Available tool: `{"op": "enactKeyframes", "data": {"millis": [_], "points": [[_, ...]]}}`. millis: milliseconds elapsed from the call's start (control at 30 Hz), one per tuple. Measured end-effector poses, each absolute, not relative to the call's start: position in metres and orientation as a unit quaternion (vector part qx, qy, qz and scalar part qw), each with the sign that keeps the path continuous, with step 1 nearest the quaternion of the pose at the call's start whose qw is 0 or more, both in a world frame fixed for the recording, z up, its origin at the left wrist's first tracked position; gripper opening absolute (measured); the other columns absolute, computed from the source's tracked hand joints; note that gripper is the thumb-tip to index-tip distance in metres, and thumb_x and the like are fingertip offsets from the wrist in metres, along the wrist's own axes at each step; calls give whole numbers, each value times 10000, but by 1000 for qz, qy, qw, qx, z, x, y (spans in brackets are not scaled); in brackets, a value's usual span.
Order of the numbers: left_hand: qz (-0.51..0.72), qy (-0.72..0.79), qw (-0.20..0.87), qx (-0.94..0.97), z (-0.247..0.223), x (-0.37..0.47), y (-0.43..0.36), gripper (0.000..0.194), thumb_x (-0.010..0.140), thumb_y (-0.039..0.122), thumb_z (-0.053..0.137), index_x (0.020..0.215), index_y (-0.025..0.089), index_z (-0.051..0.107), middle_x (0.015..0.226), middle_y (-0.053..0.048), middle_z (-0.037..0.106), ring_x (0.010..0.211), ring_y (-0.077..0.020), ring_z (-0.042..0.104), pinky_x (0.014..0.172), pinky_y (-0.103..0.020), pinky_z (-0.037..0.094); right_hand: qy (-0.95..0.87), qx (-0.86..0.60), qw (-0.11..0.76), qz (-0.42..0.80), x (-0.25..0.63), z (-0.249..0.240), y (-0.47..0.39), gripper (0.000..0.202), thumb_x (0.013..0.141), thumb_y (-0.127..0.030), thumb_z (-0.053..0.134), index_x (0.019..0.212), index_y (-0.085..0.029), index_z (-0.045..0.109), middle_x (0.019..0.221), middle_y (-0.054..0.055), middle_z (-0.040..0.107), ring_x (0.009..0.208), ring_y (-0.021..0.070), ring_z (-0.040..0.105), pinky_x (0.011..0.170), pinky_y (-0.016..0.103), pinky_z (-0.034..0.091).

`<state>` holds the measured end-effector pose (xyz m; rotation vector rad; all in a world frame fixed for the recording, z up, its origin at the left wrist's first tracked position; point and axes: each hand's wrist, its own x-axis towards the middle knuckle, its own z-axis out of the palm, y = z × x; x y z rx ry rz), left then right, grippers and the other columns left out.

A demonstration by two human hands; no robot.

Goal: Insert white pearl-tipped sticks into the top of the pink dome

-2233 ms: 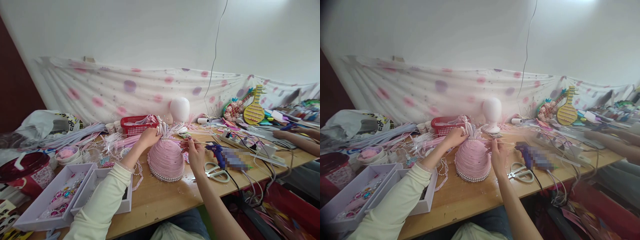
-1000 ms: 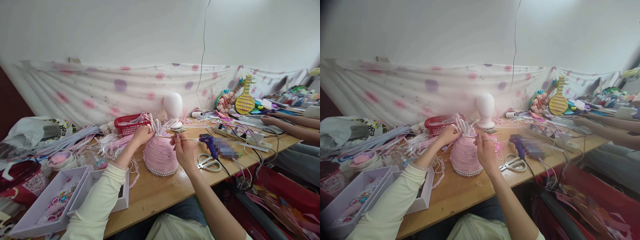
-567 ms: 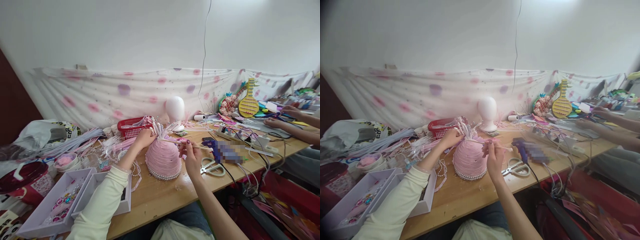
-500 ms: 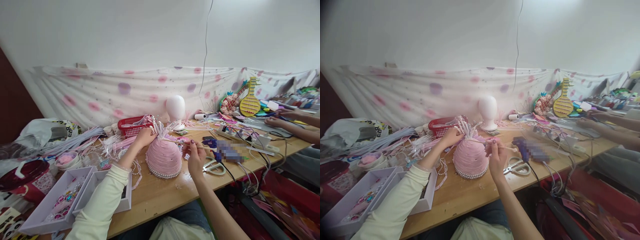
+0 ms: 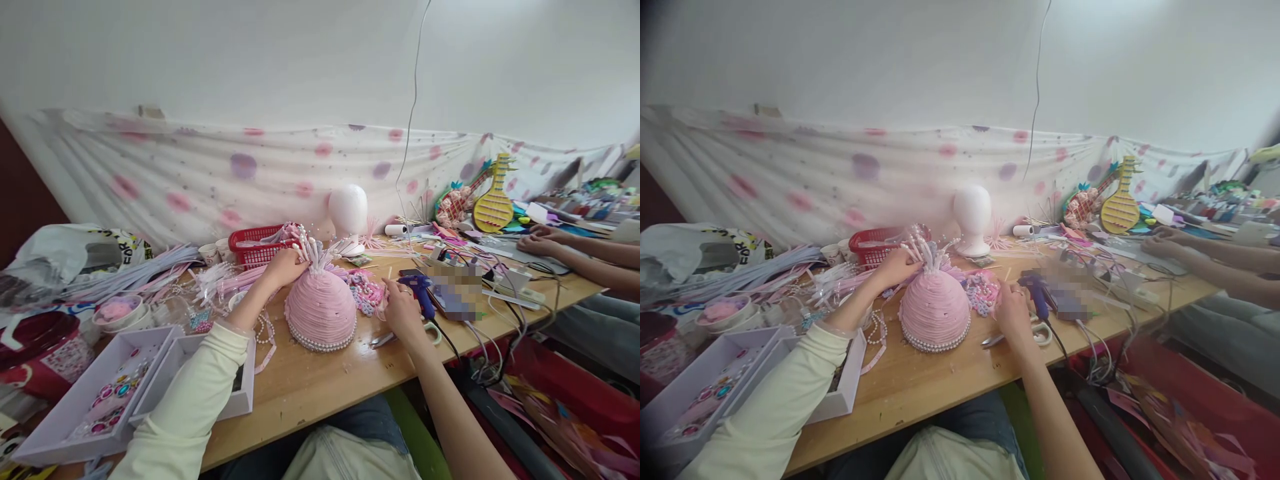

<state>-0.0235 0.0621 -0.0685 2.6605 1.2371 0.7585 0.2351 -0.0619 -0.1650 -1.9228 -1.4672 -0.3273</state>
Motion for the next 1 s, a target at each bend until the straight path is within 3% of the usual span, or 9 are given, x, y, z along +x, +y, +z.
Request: {"op": "enactKeyframes", "data": {"millis": [100,200,300,367,467,600,800,1000], "points": [[262,401,64,876,-68,-23,63,251,826,230,542,948,150,747,971,-122,746,940,-265,677,806,-317,476,-526,-738,405,-119,221,-151,-69,430,796,-60,415,1178,-97,610,1019,186,636,900,264,605,792,372,456],[260,401,73,875,-69,-23,63,254,824,241,547,946,148,750,969,-123,748,966,-278,675,825,-326,480,-526,-659,534,-65,189,-129,-82,278,892,-307,493,1065,-139,630,892,108,650,718,192,594,636,292,455],[266,405,81,871,-68,-24,63,256,814,262,561,946,148,748,971,-117,749,976,-283,674,833,-324,481,-622,-601,502,11,145,-111,-83,267,888,-423,536,954,-195,659,678,8,617,590,143,545,561,247,384],[273,403,84,870,-67,-24,62,250,803,253,570,951,149,743,995,-111,746,999,-279,668,837,-315,480,-669,-598,440,34,117,-105,-74,256,873,-414,567,960,-198,676,614,-13,604,563,136,537,551,244,346],[266,405,83,871,-65,-24,61,235,797,223,559,915,136,742,975,-120,746,970,-277,675,818,-311,482,-696,-622,359,8,86,-103,-55,215,858,-367,590,931,-197,699,680,20,667,640,161,581,577,260,320],[257,413,77,870,-64,-23,60,218,792,216,557,869,129,741,927,-129,746,937,-280,678,789,-311,475,-694,-644,319,-31,69,-103,-35,196,879,-292,535,859,-188,700,775,68,722,673,185,607,560,282,278],[266,425,90,861,-64,-23,59,201,783,224,566,808,119,736,859,-131,742,856,-266,679,743,-292,466,-682,-641,350,-31,67,-101,-29,223,836,-181,507,662,-189,645,683,58,698,565,156,538,537,280,257],[270,415,90,864,-65,-22,60,220,792,213,553,868,131,743,916,-125,745,904,-265,675,779,-308,468,-686,-583,436,2,76,-94,-48,230,833,-209,515,607,-191,554,565,-5,585,525,119,460,527,248,268]]}}
